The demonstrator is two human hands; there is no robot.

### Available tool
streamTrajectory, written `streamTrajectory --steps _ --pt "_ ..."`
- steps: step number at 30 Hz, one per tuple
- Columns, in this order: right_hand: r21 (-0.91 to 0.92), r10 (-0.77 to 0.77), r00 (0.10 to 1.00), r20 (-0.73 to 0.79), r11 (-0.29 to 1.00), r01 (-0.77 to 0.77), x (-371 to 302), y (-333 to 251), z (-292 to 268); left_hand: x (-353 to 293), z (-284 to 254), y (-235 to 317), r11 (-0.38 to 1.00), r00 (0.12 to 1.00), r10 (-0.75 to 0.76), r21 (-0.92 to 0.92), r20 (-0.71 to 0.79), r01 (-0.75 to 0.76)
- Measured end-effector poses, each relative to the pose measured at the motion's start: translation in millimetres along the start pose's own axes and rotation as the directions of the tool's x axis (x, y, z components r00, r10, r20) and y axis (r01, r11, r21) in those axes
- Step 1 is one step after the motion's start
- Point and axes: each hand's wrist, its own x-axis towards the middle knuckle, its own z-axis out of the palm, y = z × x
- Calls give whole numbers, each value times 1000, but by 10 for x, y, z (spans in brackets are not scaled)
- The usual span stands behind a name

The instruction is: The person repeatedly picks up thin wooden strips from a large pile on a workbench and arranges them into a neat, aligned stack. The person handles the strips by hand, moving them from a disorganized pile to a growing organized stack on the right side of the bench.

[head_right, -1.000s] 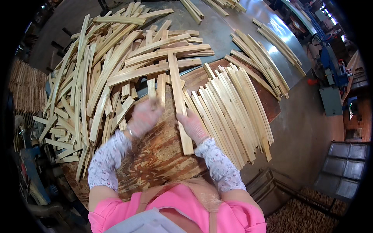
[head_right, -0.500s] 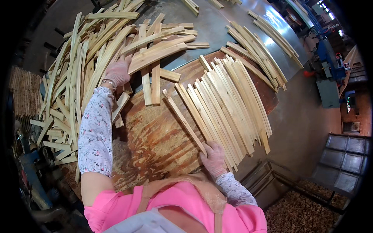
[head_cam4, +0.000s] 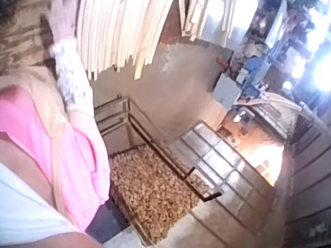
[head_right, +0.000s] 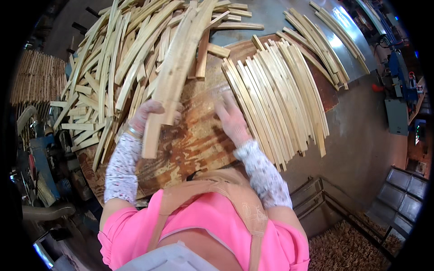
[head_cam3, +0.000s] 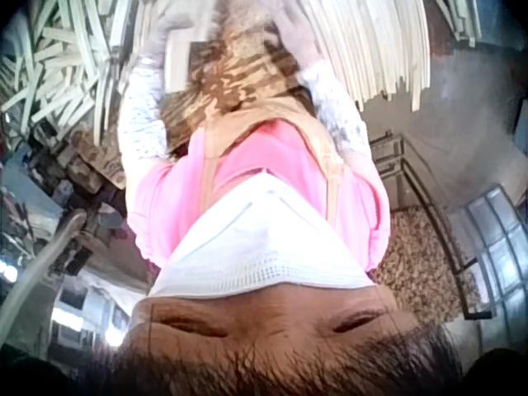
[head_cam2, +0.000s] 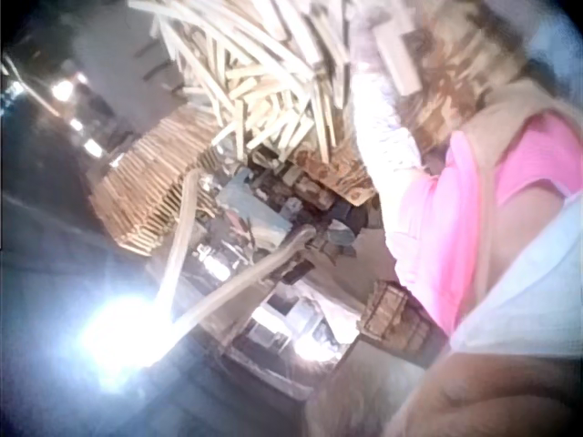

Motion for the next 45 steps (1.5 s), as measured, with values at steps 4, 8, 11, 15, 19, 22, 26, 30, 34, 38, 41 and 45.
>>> streamTrajectory --steps 4,8,11,15,19,22,26,30,34,38,41,45 --pt "48 212 977 -19 976 -211 530 -357 462 128 235 -1032 999 999 0 -54 49 3" --pt "-335 269 962 -55 902 -272 88 -276 246 364 157 -1442 997 997 73 32 -35 -72" --pt "-714 23 984 -176 685 -144 -590 157 -52 430 -17 -1713 990 982 114 -67 -148 -125" --pt "-954 -350 935 -66 298 44 -1170 765 -629 349 -62 -1822 994 981 79 91 -179 -63" --pt "-986 -462 882 -90 166 -14 -1139 878 -821 417 161 -1947 914 940 260 369 -219 -167" --pt "-787 -275 933 -231 616 -13 -882 629 -535 418 558 -1869 903 972 135 429 -192 -40" --pt "-34 263 964 -43 964 -265 -410 24 70 654 765 -1923 475 988 -148 874 -38 104" --pt "-613 129 981 -146 766 -192 -496 57 -145 799 627 -991 116 986 159 992 37 -56" --pt "-936 -384 921 -71 344 72 -756 545 -484 1386 21 -388 -400 695 702 893 154 206" --pt "-941 -425 902 -80 331 73 -739 759 -618 1682 -305 110 -453 678 733 782 54 428" --pt "-946 -446 890 -93 318 61 -681 741 -592 1557 -72 368 -308 804 527 819 -276 483" --pt "-620 -185 948 -258 785 -15 -275 473 -257 1052 320 37 369 911 226 896 -346 249"
